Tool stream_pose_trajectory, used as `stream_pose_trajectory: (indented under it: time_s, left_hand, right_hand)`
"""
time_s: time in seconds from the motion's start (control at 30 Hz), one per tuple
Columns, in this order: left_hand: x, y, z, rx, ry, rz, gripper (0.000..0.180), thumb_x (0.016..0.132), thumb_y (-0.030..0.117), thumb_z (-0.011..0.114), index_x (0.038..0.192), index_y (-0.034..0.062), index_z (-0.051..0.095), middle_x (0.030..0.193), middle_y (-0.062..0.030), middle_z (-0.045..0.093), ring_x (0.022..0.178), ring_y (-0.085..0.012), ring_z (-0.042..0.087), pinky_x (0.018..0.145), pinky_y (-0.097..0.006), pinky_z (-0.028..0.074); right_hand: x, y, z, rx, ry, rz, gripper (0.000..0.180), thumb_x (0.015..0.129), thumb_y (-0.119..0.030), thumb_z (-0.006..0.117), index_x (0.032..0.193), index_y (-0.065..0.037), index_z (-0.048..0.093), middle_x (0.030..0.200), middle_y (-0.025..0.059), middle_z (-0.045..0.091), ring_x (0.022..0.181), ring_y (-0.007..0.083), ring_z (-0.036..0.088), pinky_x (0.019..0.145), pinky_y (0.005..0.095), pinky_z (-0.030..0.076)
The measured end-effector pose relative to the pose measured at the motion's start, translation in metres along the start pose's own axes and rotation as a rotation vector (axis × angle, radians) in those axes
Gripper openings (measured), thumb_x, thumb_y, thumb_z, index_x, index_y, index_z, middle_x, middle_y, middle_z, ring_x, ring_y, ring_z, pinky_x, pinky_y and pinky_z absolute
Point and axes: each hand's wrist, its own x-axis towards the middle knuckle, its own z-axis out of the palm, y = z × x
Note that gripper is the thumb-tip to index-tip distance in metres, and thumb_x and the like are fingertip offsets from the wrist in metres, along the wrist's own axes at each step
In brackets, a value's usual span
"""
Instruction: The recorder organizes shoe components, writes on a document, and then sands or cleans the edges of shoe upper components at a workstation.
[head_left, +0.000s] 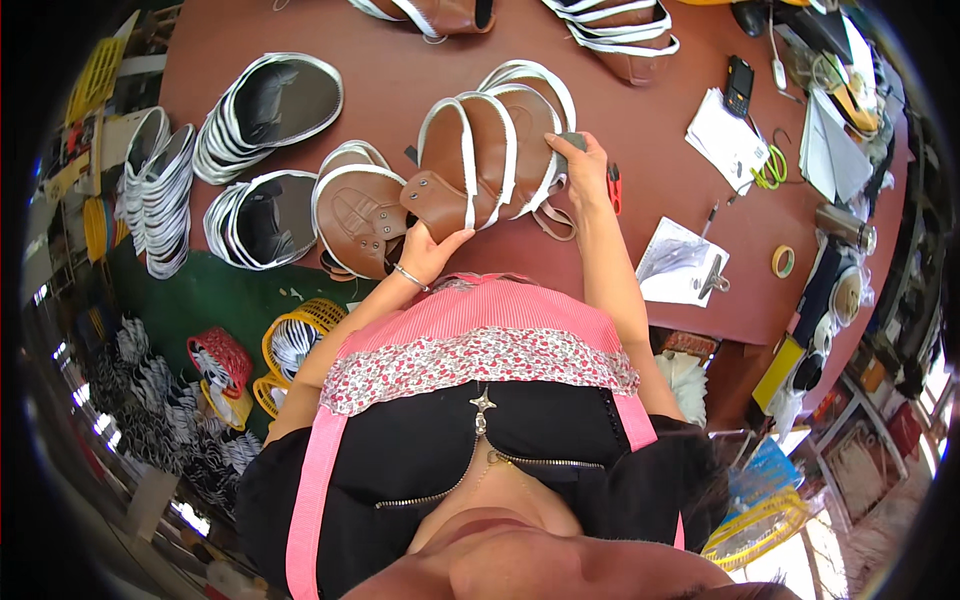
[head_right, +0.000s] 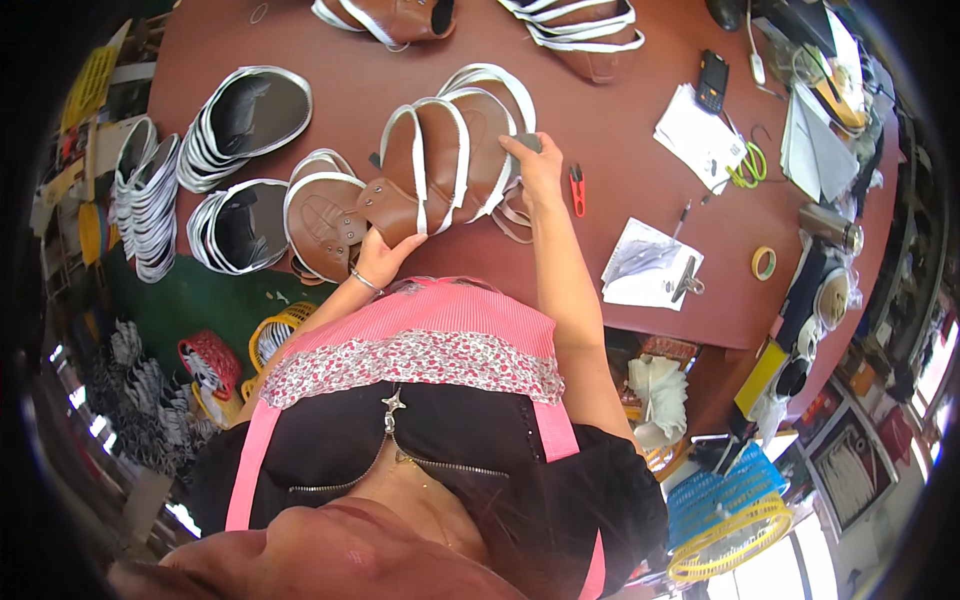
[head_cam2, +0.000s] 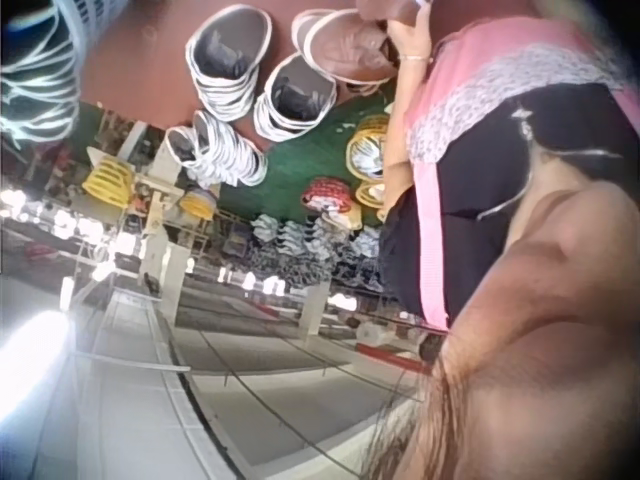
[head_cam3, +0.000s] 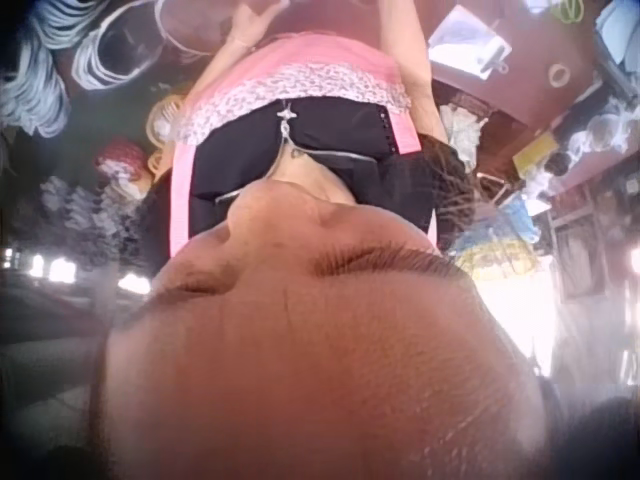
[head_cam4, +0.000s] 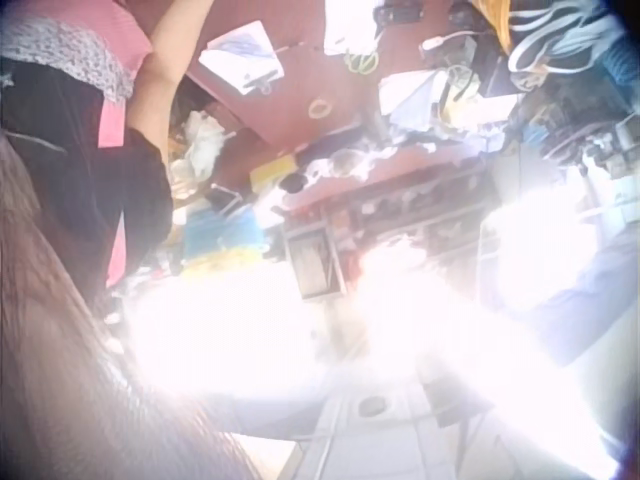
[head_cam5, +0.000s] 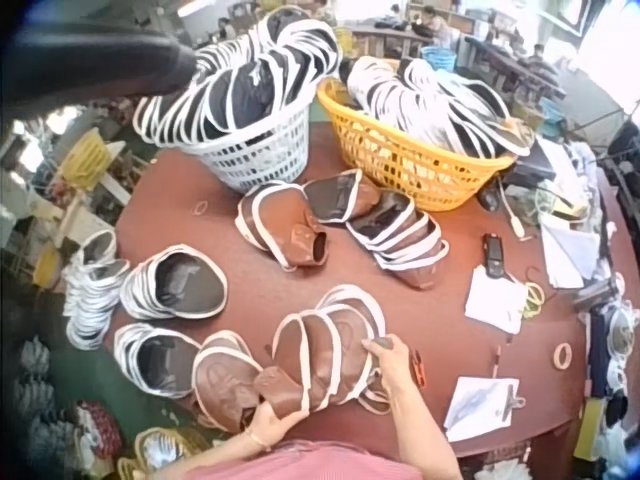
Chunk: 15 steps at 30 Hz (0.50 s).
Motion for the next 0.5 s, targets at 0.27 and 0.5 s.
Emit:
stream_pose_trajectory:
  time_s: [0.27, 0.5]
  left_hand:
    - [0.004, -0.002, 0.002, 0.097, 0.007, 0.077, 0.034, 0.083, 0.023, 0.08, 0.104, 0.0, 0.068, 0.098, -0.0145, 0.072, 0.089, -0.0264, 0.07, 0.08, -0.035, 0.054]
    - [0.0, -0.012, 0.004, 0.388, 0.024, 0.261, 0.042, 0.08, 0.033, 0.079, 0.105, 0.0019, 0.068, 0.095, -0.0199, 0.07, 0.089, -0.0399, 0.066, 0.078, -0.045, 0.052]
  right_hand:
    - [0.007, 0.008, 0.001, -0.034, 0.032, -0.018, 0.025, 0.076, -0.005, 0.081, 0.09, -0.001, 0.062, 0.079, 0.0026, 0.064, 0.069, 0.0102, 0.058, 0.064, 0.0258, 0.046]
    - [0.016, 0.02, -0.001, -0.023, 0.007, -0.004, 0.029, 0.076, -0.009, 0.082, 0.095, 0.001, 0.063, 0.081, 0.0038, 0.065, 0.072, 0.0118, 0.059, 0.067, 0.0266, 0.046]
